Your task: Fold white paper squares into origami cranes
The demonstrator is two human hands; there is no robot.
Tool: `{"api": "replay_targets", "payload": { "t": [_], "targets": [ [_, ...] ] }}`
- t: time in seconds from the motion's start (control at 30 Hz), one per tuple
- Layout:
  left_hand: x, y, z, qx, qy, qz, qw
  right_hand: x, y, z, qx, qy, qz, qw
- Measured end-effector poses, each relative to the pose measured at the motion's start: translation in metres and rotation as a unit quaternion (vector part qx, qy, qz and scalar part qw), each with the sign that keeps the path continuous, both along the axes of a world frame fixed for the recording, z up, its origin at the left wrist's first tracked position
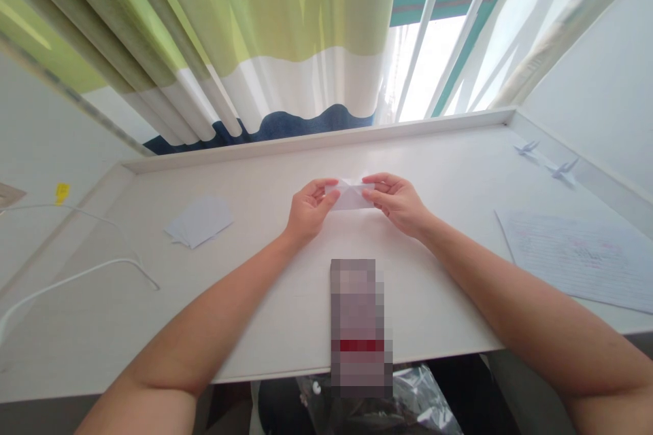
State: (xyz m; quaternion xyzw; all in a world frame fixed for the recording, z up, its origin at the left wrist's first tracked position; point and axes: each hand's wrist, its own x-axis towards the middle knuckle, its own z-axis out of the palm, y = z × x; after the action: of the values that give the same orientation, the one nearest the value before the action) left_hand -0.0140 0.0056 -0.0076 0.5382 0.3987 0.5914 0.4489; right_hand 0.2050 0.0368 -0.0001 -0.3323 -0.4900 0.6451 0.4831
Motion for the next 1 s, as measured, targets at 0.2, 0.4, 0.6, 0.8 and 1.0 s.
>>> {"api": "replay_targets", "payload": {
  "t": [0.2,0.4,0.6,0.8,1.0],
  "targets": [
    [0.0021,0.0,0.0032,-0.029,-0.05,-0.042,0.997,-0.0025,0.0004,0.0015,0.006,0.014,-0.021,1.0],
    [0.0044,-0.0025,0.0022,-0.047,-0.023,-0.019,0.998,-0.0017,-0.0004,-0.0001,0.018,-0.001,-0.037,0.999],
    [0.0007,0.0014,0.002,-0.051,-0.01,0.034,0.998,-0.0027,-0.0032,0.0053,0.021,-0.034,-0.029,0.999],
    [-0.0014,0.0049,0.0027,-0.072,-0.04,0.032,0.996,-0.001,0.0003,0.0049,0.044,-0.037,-0.043,0.997],
    [-0.0017,0.003,0.0044,-0.1,-0.058,0.012,0.993,-0.0013,-0.0002,0.003,0.051,-0.025,-0.041,0.998]
  ]
}}
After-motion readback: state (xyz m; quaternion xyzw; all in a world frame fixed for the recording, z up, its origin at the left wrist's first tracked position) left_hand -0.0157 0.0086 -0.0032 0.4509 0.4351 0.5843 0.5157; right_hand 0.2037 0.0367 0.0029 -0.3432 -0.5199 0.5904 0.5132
